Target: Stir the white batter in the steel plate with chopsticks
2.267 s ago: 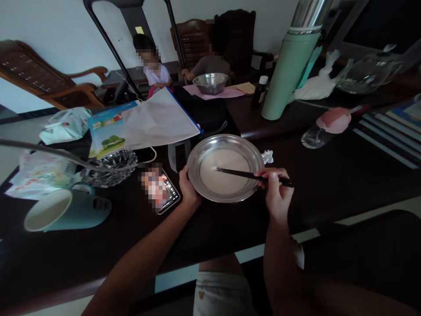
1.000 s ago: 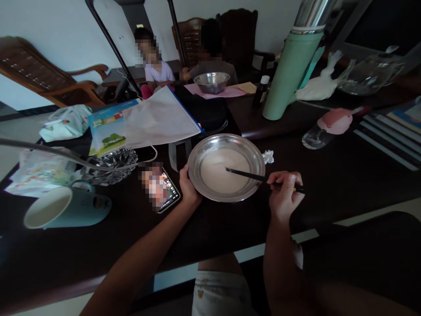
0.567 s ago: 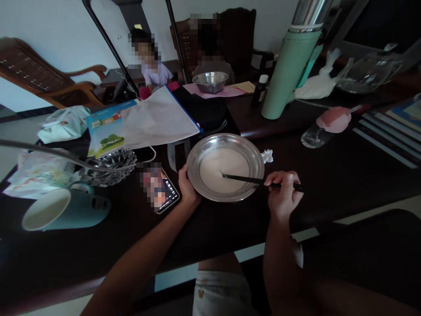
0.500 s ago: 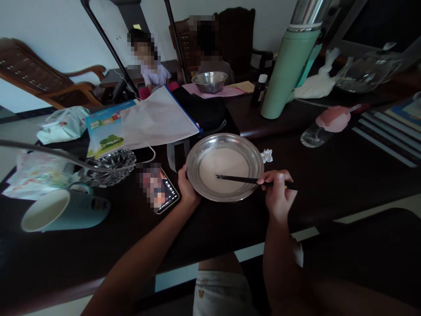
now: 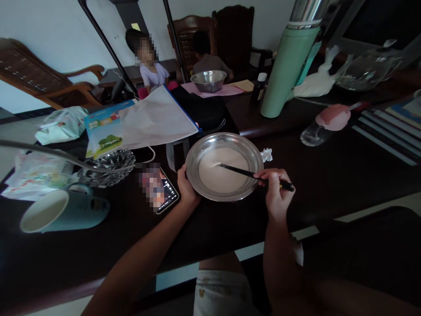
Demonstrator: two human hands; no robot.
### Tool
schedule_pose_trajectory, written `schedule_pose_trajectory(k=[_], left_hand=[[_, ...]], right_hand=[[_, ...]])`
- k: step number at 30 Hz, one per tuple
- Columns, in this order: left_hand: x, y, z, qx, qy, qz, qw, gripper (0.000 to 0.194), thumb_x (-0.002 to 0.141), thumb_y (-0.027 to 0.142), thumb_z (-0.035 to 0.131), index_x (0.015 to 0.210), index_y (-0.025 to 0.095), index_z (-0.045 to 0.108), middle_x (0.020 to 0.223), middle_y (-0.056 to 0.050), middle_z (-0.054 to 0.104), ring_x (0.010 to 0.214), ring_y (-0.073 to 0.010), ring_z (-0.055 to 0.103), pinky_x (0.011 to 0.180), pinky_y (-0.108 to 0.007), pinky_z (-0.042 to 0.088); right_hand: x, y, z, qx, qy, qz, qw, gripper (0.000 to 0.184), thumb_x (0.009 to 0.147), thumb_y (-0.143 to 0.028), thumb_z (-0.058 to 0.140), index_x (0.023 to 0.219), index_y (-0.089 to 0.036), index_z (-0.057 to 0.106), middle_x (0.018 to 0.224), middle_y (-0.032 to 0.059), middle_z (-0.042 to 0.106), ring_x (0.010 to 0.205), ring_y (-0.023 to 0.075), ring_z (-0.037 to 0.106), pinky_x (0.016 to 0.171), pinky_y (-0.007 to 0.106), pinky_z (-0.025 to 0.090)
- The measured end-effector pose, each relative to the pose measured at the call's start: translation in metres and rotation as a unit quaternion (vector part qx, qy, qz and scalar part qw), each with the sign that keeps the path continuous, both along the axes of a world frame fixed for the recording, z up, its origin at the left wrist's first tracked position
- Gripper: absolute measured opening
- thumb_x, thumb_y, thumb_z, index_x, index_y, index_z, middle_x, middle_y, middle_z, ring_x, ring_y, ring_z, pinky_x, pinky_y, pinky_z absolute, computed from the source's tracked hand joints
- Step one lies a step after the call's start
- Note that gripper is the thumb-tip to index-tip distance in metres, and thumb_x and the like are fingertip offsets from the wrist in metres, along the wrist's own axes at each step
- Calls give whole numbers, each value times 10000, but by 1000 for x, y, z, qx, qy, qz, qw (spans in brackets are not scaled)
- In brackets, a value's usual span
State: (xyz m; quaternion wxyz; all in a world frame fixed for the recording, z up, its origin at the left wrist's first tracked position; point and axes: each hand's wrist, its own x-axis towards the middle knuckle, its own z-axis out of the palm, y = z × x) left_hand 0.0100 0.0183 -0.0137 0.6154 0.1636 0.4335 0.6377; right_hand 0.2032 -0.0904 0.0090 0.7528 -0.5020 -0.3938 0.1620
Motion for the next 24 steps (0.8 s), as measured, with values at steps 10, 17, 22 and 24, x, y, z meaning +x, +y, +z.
schedule_pose_trajectory(k=[10, 17, 22, 24], left_hand=[[2, -1, 3, -14, 0, 8, 1000, 276, 740, 506, 776, 786, 233, 770, 762, 1, 762, 833, -244, 733, 805, -334, 568], [2, 0, 3, -7, 14, 0, 1000, 314, 708, 545, 788, 784, 244, 736, 748, 4, 739, 881, -261, 738, 827, -342, 559], [2, 0, 3, -7, 6, -1, 1000, 302, 711, 536, 778, 774, 244, 739, 756, -3, 751, 861, -267, 745, 803, -350, 568], [1, 0, 2, -3, 5, -6, 1000, 307, 723, 544, 785, 768, 244, 736, 754, -7, 751, 882, -278, 756, 816, -356, 573]], right_hand=[[-2, 0, 3, -5, -11, 35, 999, 454, 1036, -573, 707, 746, -225, 675, 733, 14, 767, 613, 144, 672, 518, 265, 446], [-1, 1, 3, 38, 40, -31, 998, 508, 1042, -596, 669, 692, -241, 573, 586, -26, 622, 528, 140, 610, 469, 259, 362], [-2, 1, 2, -10, -18, 9, 1000, 436, 1034, -569, 698, 758, -233, 680, 732, 11, 747, 638, 156, 680, 535, 273, 470], [-1, 1, 2, 12, -5, -43, 999, 461, 1043, -568, 677, 727, -234, 643, 693, 2, 711, 619, 152, 668, 520, 268, 442]])
